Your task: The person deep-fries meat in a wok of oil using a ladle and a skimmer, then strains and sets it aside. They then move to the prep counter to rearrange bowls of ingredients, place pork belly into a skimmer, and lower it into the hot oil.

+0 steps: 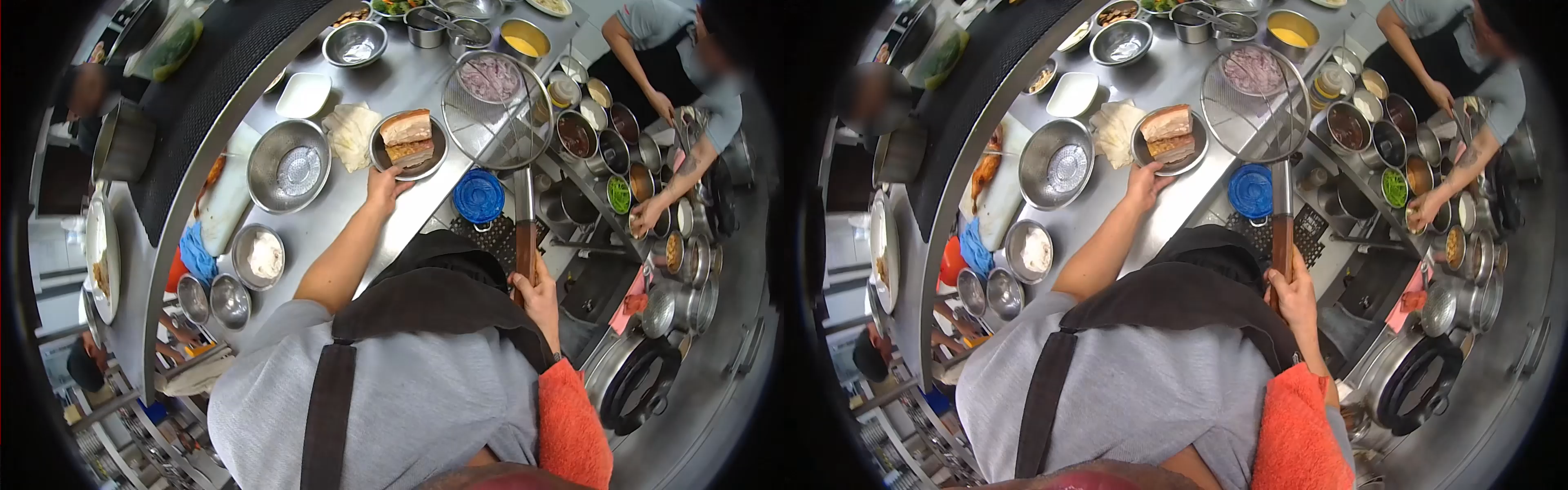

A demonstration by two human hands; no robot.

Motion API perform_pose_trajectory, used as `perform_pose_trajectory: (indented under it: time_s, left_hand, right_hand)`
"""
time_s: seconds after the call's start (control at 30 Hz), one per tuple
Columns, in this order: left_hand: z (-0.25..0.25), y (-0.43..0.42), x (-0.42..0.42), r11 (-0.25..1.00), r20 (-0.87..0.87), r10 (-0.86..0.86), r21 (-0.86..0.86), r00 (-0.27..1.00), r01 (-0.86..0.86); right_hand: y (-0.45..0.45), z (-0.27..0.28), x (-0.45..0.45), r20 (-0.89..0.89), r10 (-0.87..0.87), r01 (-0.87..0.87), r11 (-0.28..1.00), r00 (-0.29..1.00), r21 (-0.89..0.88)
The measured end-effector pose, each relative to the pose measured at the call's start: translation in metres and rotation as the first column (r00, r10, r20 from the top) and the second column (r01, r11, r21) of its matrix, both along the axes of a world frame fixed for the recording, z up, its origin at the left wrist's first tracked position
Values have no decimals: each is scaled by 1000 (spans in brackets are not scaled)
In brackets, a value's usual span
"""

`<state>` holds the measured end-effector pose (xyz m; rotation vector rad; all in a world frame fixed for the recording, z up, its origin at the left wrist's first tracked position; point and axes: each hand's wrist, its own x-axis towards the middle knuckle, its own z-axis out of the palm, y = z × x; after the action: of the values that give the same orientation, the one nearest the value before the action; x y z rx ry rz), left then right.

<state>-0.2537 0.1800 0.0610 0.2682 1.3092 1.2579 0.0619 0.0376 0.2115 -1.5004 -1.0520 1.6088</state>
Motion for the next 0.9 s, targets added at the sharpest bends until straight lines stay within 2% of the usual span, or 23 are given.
perform_pose_trajectory:
  time_s: [0.03,0.1,0.17,0.2,0.23,0.33,0.4,0.43,0.47,0.5,0.6,0.67,0.7,0.73,0.83,0.9]
  left_hand:
    - [-2,2,6,997,-20,76,29,997,-75]
    - [-5,5,9,997,27,57,49,998,-58]
    - [-5,12,3,991,-24,130,32,991,-129]
    - [-11,12,-4,997,-13,74,-4,997,-74]
    - [12,6,-1,998,-56,55,-26,997,-56]
    - [39,-5,-1,998,-168,-54,-21,984,51]
    - [51,-4,3,970,-320,-239,-41,917,238]
    - [61,-6,9,949,-303,-311,-43,901,313]
    - [66,-7,16,934,-355,-351,-61,866,353]
    - [61,-9,24,932,-288,-332,46,898,360]
    - [71,-13,62,840,-240,-525,7,817,542]
    - [86,-15,102,801,-259,-589,-62,766,595]
    - [69,-5,112,767,-255,-631,-63,732,639]
    - [73,0,135,735,-266,-668,-89,695,673]
    - [84,7,213,604,-279,-787,-164,550,780]
    - [81,11,268,509,-309,-837,-138,451,850]
  right_hand:
    - [2,5,-3,36,-1,0,1000,999,8]
    - [0,7,-5,85,-27,27,1000,996,8]
    - [-3,7,-2,112,-35,34,999,993,2]
    - [-5,9,1,114,-66,66,998,991,8]
    - [-8,10,5,76,-74,76,997,994,-22]
    - [-24,-1,19,-16,-123,121,990,992,-70]
    - [-37,-7,27,-99,-163,153,983,982,-99]
    - [-44,-11,31,-100,-236,227,969,966,-98]
    - [-51,-17,36,-163,-248,228,965,955,-131]
    - [-61,-22,44,-226,-266,235,960,937,-154]
    - [-90,-33,68,-294,-351,310,934,889,-178]
    - [-113,-44,84,-312,-436,411,900,844,-144]
    - [-121,-49,90,-320,-444,428,895,837,-125]
    - [-131,-47,95,-317,-531,504,847,786,-169]
    - [-161,-43,107,-251,-658,650,750,710,-125]
    - [-180,-49,117,-247,-727,725,679,641,-116]
